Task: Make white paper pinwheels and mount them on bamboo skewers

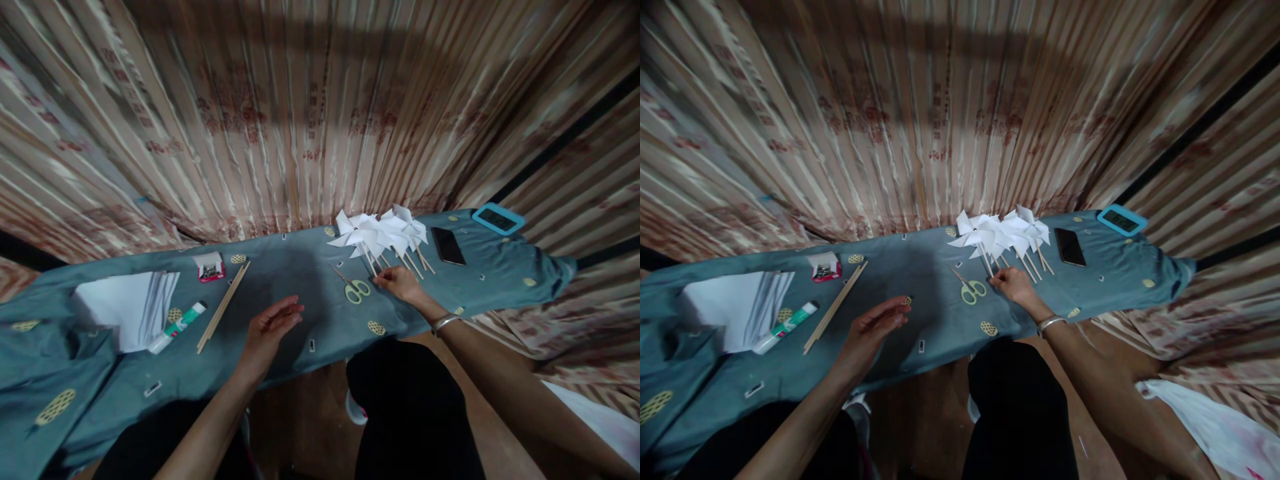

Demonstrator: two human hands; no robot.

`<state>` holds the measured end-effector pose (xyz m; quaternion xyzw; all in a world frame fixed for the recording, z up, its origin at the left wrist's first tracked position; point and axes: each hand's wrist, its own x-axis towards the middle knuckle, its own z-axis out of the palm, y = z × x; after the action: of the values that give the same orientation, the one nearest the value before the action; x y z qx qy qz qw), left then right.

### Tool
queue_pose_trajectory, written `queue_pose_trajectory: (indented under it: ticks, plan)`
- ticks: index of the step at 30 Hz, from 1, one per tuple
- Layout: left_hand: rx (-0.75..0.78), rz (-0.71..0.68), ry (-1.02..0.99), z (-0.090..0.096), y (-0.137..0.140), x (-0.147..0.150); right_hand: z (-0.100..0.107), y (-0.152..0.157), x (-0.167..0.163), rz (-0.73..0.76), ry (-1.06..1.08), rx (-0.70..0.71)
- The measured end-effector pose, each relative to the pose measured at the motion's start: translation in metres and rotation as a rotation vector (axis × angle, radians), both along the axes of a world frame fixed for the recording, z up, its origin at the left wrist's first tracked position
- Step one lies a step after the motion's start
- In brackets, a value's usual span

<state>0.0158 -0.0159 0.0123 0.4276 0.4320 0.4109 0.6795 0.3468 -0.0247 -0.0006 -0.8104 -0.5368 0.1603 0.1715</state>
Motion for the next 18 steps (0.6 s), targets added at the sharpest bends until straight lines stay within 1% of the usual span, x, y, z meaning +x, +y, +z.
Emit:
queue_pose_trajectory:
  ticks: [12, 18]
  plan:
    - [0.003, -0.024, 0.045, -0.001, -0.003, -0.002, -0.008, 0.005, 0.009, -0.047, -0.128, -0.133]
    - [0.016, -0.064, 0.088, -0.005, -0.004, -0.008, -0.01, 0.008, 0.015, -0.059, -0.183, -0.182]
